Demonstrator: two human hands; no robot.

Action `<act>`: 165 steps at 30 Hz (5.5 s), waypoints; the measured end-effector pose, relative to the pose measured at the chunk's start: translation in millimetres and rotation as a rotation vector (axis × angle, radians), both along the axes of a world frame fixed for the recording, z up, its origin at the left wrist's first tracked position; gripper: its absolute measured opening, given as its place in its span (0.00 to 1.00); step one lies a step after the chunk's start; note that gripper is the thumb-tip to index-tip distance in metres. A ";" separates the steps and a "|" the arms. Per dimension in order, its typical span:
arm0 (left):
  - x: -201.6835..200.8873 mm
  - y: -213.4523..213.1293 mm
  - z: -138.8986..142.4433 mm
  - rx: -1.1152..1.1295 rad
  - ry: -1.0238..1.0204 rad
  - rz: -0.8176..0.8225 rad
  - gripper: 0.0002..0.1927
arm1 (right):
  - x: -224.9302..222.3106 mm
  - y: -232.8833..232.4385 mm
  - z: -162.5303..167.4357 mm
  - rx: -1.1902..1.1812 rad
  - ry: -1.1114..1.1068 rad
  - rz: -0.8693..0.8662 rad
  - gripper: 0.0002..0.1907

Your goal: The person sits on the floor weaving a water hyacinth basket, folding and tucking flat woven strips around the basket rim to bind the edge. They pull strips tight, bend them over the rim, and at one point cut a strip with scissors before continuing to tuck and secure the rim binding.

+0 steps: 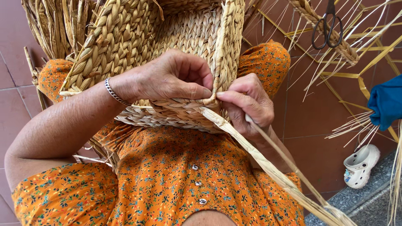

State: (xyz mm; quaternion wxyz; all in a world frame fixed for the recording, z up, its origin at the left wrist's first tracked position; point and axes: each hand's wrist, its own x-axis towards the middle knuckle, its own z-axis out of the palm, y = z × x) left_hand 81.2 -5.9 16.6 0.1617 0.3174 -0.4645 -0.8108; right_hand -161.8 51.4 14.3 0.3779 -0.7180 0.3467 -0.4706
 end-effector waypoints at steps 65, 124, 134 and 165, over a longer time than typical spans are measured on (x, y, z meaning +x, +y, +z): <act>3.9 11.0 -3.9 0.083 0.107 -0.024 0.07 | -9.8 9.3 13.4 0.011 0.068 -0.061 0.08; -4.3 9.4 -6.7 -0.212 0.082 0.047 0.05 | -13.9 -10.5 12.6 -0.061 0.174 0.129 0.07; -8.3 12.4 -10.2 -0.240 -0.118 0.049 0.07 | -10.8 -4.8 17.2 0.121 0.112 -0.012 0.05; -20.4 -0.2 2.6 -0.184 -0.147 0.018 0.06 | -29.5 -7.7 5.7 0.305 0.042 0.077 0.06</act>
